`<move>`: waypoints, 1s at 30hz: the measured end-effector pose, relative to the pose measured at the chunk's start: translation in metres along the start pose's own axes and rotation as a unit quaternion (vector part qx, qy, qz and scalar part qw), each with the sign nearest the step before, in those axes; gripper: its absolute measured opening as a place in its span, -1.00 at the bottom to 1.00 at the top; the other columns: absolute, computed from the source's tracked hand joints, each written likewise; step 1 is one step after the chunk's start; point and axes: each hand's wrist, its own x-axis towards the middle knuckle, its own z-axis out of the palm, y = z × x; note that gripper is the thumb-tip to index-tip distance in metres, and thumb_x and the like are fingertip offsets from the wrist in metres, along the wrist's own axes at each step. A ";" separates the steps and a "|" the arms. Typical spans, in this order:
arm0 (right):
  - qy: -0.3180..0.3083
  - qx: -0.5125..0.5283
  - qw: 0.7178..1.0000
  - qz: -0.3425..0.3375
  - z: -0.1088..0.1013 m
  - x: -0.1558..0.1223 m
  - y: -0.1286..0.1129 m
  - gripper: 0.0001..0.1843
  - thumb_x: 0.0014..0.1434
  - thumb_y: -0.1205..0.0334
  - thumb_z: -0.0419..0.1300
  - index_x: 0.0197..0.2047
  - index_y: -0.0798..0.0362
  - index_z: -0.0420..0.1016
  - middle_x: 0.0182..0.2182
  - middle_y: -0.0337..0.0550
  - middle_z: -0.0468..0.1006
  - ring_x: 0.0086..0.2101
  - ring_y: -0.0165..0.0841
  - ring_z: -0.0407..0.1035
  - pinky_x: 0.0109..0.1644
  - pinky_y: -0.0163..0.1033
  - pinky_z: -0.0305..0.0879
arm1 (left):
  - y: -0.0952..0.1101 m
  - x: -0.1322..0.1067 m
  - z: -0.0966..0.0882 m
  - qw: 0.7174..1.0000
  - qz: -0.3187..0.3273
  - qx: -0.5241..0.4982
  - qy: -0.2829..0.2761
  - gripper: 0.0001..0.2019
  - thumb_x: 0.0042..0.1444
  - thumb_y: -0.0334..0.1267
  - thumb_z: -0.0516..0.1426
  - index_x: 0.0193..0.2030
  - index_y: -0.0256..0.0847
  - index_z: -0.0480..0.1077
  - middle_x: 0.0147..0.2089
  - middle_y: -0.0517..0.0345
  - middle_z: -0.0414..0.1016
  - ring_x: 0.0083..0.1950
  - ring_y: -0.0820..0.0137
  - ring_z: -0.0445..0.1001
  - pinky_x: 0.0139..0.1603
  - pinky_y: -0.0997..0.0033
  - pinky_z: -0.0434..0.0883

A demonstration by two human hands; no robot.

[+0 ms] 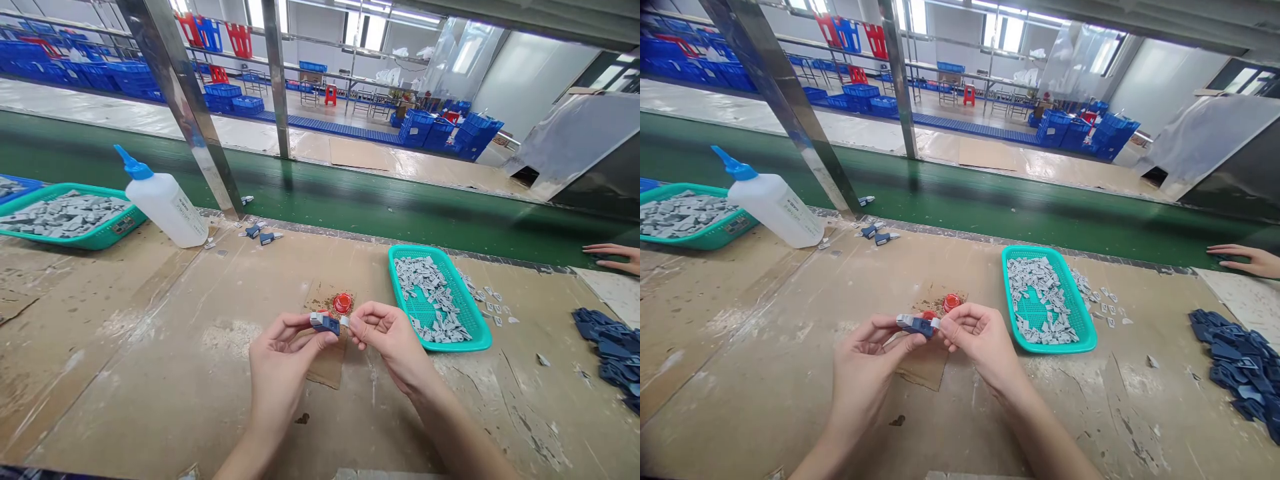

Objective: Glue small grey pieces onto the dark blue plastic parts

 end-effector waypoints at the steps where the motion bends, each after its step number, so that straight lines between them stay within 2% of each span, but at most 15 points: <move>1: -0.007 0.000 1.000 0.001 0.001 0.000 0.000 -0.68 -0.02 0.02 0.38 -0.41 0.12 0.49 -0.52 -0.19 0.50 -0.50 -0.45 0.34 -0.45 -0.38 0.28 | 0.000 0.000 0.001 1.000 0.000 -0.003 0.002 -0.72 -0.26 -0.34 0.40 -0.39 -0.21 0.44 -0.26 0.02 0.62 -0.21 0.18 0.60 -0.17 0.28 0.60; 9: -0.037 -0.018 0.999 0.025 0.000 0.000 0.000 -0.64 -0.03 0.01 0.38 -0.40 0.13 0.45 -0.53 -0.21 0.48 -0.52 -0.47 0.31 -0.46 -0.39 0.28 | -0.001 -0.003 0.002 1.000 0.012 0.010 0.001 -0.74 -0.30 -0.36 0.41 -0.42 -0.20 0.48 -0.31 0.07 0.62 -0.26 0.20 0.60 -0.22 0.32 0.61; 13: -0.073 -0.013 0.996 0.057 -0.002 -0.001 0.002 -0.60 -0.01 -0.02 0.36 -0.35 0.10 0.34 -0.54 -0.24 0.45 -0.52 -0.47 0.30 -0.51 -0.41 0.26 | -0.004 -0.004 0.003 0.999 0.004 0.026 -0.023 -0.78 -0.29 -0.36 0.40 -0.43 -0.19 0.52 -0.32 0.10 0.62 -0.31 0.23 0.61 -0.26 0.38 0.61; 16: -0.085 -0.013 0.995 0.050 -0.002 -0.002 0.002 -0.61 0.02 -0.04 0.33 -0.32 0.08 0.33 -0.46 -0.22 0.46 -0.47 -0.44 0.31 -0.52 -0.41 0.29 | -0.005 -0.003 0.005 0.999 0.001 0.029 -0.035 -0.80 -0.27 -0.35 0.39 -0.43 -0.19 0.53 -0.29 0.09 0.62 -0.32 0.20 0.61 -0.26 0.36 0.62; 22: -0.065 -0.008 0.997 0.038 -0.005 -0.002 0.004 -0.60 -0.01 -0.06 0.34 -0.41 0.08 0.33 -0.40 -0.20 0.49 -0.43 -0.43 0.35 -0.44 -0.37 0.35 | -0.003 0.003 0.007 0.996 -0.030 0.054 -0.061 -0.78 -0.27 -0.30 0.39 -0.41 -0.22 0.53 -0.27 0.04 0.62 -0.29 0.15 0.60 -0.21 0.27 0.61; 25: -0.044 -0.027 0.998 0.020 -0.005 -0.002 0.002 -0.63 -0.01 -0.03 0.34 -0.42 0.10 0.39 -0.41 -0.16 0.52 -0.41 -0.40 0.39 -0.39 -0.33 0.37 | 0.000 0.008 0.008 0.991 -0.035 0.063 -0.110 -0.70 -0.21 -0.27 0.38 -0.26 -0.20 0.54 -0.17 0.02 0.60 -0.16 0.16 0.59 -0.06 0.23 0.56; 28: -0.042 -0.081 0.996 0.003 -0.007 -0.003 -0.007 -0.66 0.08 -0.04 0.27 -0.36 0.11 0.49 -0.39 -0.12 0.55 -0.37 -0.35 0.43 -0.35 -0.29 0.38 | 0.004 0.012 0.010 0.981 -0.020 0.077 -0.178 -0.65 -0.01 -0.20 0.28 -0.04 -0.16 0.48 0.00 0.00 0.54 0.07 0.20 0.48 0.13 0.26 0.44; 30: -0.026 -0.134 0.990 -0.021 -0.017 -0.004 -0.016 -0.66 0.16 -0.04 0.19 -0.28 0.09 0.53 -0.35 -0.10 0.58 -0.35 -0.33 0.45 -0.32 -0.26 0.39 | 0.005 0.017 0.009 0.977 -0.011 0.094 -0.194 -0.65 0.11 -0.15 0.19 0.04 -0.14 0.42 0.07 0.01 0.49 0.14 0.25 0.43 0.16 0.30 0.40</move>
